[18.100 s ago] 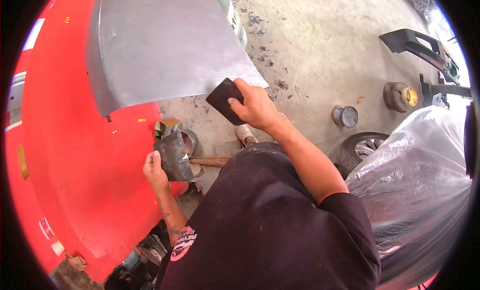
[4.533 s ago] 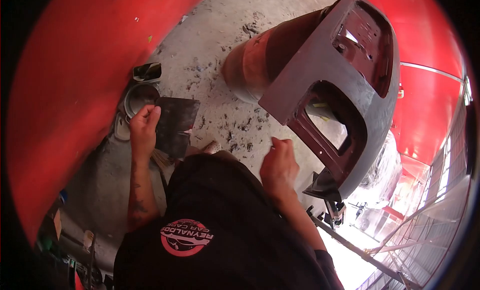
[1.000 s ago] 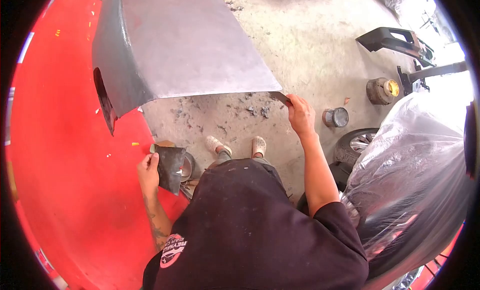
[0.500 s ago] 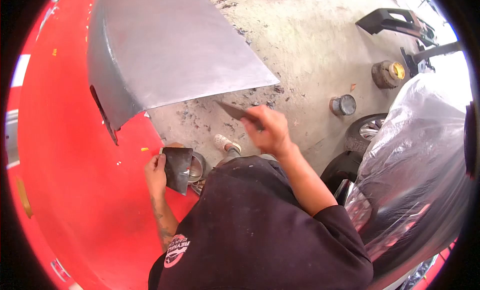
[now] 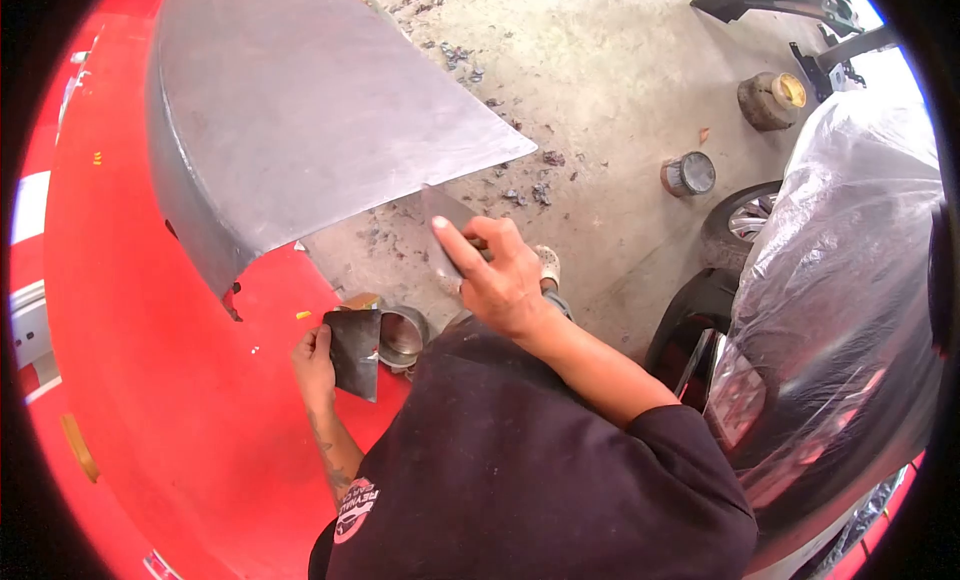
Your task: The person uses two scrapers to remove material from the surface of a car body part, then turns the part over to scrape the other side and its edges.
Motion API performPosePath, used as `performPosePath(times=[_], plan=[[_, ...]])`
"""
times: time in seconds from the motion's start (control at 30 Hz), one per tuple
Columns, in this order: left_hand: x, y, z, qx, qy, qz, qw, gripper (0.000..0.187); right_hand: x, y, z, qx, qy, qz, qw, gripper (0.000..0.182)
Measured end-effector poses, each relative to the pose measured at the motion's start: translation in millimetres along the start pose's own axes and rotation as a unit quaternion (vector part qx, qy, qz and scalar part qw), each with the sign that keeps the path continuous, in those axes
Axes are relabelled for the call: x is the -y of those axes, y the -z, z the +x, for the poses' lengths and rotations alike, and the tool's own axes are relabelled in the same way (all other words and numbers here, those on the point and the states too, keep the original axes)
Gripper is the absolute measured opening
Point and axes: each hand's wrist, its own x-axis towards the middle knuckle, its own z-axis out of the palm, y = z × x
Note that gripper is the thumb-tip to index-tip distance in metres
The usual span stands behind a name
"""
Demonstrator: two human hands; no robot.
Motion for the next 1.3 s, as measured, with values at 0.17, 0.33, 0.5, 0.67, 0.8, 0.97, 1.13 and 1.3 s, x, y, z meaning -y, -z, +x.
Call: performPosePath(times=[0.17,0.33,0.5,0.67,0.8,0.97,1.13,1.3], plan=[[-14.1,-6.6,-5.3,-0.011,-0.016,0.006,1.000,0.028,6.6,-14.2,7.2,0.038,0.000,0.026,0.999,0.058],[-6.9,-0.1,-5.4,-0.022,-0.013,-0.003,1.000,0.027,9.4,-8.4,6.9,0.055,-0.016,-0.007,0.998,0.057],[-2.3,4.2,-10.0,-0.010,-0.002,-0.003,1.000,0.027,16.6,-13.7,12.7,0.056,-0.017,-0.009,0.998,0.058],[4.2,11.4,-12.8,-0.024,-0.008,0.009,1.000,0.026,9.8,-15.4,2.9,0.058,-0.074,-0.012,0.996,0.060],[7.7,10.9,-12.9,-0.027,0.010,0.014,0.999,0.026,15.6,-10.6,13.9,0.060,-0.039,-0.004,0.997,0.061],[6.9,12.2,-10.0,-0.027,-0.002,0.013,1.000,0.025,-44.0,-27.8,-0.6,0.017,-0.189,-0.063,0.980,0.064],[3.9,11.1,-6.1,-0.001,0.004,0.023,1.000,0.024,-5.7,-21.7,4.0,0.047,-0.119,0.004,0.992,0.061],[1.7,11.7,0.7,0.002,-0.023,0.009,1.000,0.025,-65.3,-22.9,-0.6,-0.015,-0.298,-0.053,0.953,0.063]])
